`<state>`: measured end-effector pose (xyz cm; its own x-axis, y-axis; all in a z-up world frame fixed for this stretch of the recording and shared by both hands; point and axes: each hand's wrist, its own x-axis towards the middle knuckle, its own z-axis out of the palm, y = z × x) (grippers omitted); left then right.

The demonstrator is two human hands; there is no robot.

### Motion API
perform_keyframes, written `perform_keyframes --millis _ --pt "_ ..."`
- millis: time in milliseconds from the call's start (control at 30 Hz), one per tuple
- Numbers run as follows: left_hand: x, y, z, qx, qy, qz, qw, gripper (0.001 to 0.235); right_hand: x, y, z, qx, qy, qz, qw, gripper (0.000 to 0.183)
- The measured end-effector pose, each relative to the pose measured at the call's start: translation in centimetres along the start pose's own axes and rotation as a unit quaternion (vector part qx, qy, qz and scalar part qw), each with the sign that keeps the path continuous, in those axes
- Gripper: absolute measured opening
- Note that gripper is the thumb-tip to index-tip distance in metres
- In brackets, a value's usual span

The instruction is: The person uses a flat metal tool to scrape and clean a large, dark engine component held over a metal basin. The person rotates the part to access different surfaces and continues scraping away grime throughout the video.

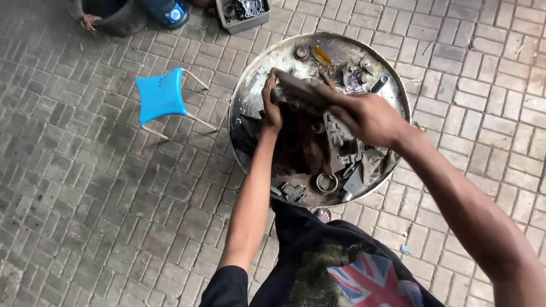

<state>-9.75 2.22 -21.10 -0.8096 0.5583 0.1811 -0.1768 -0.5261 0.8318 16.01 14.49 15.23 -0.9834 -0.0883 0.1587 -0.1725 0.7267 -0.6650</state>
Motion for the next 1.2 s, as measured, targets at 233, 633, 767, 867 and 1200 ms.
perform_keyframes --millis 233,633,767,867,1200 --pt "-3.0 12.8 13.5 -0.042 -0.069 0.012 0.997 0.053 -3.1 2.6 -1.2 -0.067 -0.044 0.076 0.994 0.056" --pt "-3.5 12.7 13.9 -0.109 -0.031 0.004 0.994 0.042 -1.2 3.2 -1.5 -0.141 -0.132 0.077 0.978 0.055" --pt "-2.7 8.3 10.3 -0.1 0.026 0.019 0.995 0.05 2.0 2.5 -0.8 -0.159 -0.111 0.03 0.981 0.055" --pt "-3.4 10.3 11.8 -0.104 0.009 0.009 0.995 0.054 -0.1 2.5 -2.3 -0.126 -0.133 0.035 0.982 0.053" --pt "-3.0 15.7 14.4 -0.076 -0.04 -0.022 0.996 0.035 1.0 1.0 -2.1 -0.123 -0.146 0.118 0.974 0.056"
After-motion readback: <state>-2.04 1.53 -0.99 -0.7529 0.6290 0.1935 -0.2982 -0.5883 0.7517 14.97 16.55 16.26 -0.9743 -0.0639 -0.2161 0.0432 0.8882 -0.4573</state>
